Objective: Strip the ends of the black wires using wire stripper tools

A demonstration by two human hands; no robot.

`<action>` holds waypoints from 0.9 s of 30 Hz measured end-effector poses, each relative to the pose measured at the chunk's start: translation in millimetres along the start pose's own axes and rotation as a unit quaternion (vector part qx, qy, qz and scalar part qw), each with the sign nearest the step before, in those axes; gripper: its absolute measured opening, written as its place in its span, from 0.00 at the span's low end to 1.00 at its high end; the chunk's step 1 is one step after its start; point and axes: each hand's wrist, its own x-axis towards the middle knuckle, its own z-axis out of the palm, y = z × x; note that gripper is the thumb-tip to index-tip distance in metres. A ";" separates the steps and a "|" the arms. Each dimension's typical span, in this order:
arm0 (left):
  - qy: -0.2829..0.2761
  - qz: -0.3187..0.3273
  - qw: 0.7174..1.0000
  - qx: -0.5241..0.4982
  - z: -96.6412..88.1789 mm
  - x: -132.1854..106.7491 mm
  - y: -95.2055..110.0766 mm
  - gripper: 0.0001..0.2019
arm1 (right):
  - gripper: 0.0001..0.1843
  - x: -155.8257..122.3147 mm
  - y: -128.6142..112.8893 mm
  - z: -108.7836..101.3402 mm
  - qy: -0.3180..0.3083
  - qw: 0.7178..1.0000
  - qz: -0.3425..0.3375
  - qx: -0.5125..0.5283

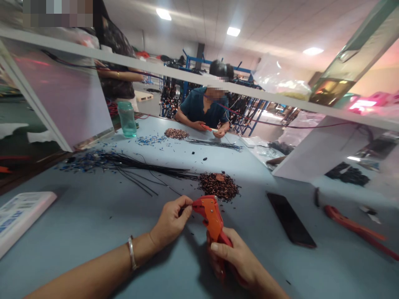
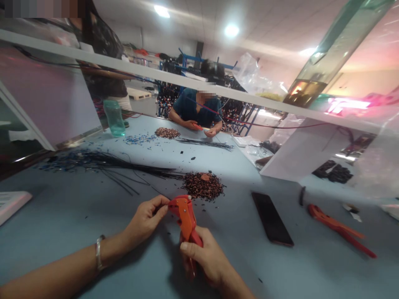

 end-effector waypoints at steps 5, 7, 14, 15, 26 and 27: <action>0.000 -0.003 1.000 -0.010 -0.2 0.4 -0.6 0.12 | 0.23 0.3 1.3 4.3 0.017 1.000 -0.010 -0.019; 0.002 -0.005 1.000 -0.010 -1.8 -0.4 0.1 0.12 | 0.23 1.0 2.4 7.7 0.018 1.000 -0.010 -0.016; 0.001 -0.015 1.000 -0.022 -3.8 -0.7 3.4 0.11 | 0.22 4.0 2.9 15.7 0.037 0.999 -0.013 0.024; 0.002 -0.017 1.000 -0.026 -3.4 -0.4 3.7 0.11 | 0.22 4.2 3.0 15.1 0.038 0.999 -0.013 0.027; 0.025 -0.081 0.995 -0.046 -2.6 1.3 3.5 0.11 | 0.18 -2.5 -15.9 -6.1 0.052 0.992 -0.013 0.116; 0.026 -0.082 0.995 -0.046 -2.5 1.4 3.3 0.11 | 0.20 -2.7 -18.5 -8.1 0.054 0.990 -0.014 0.130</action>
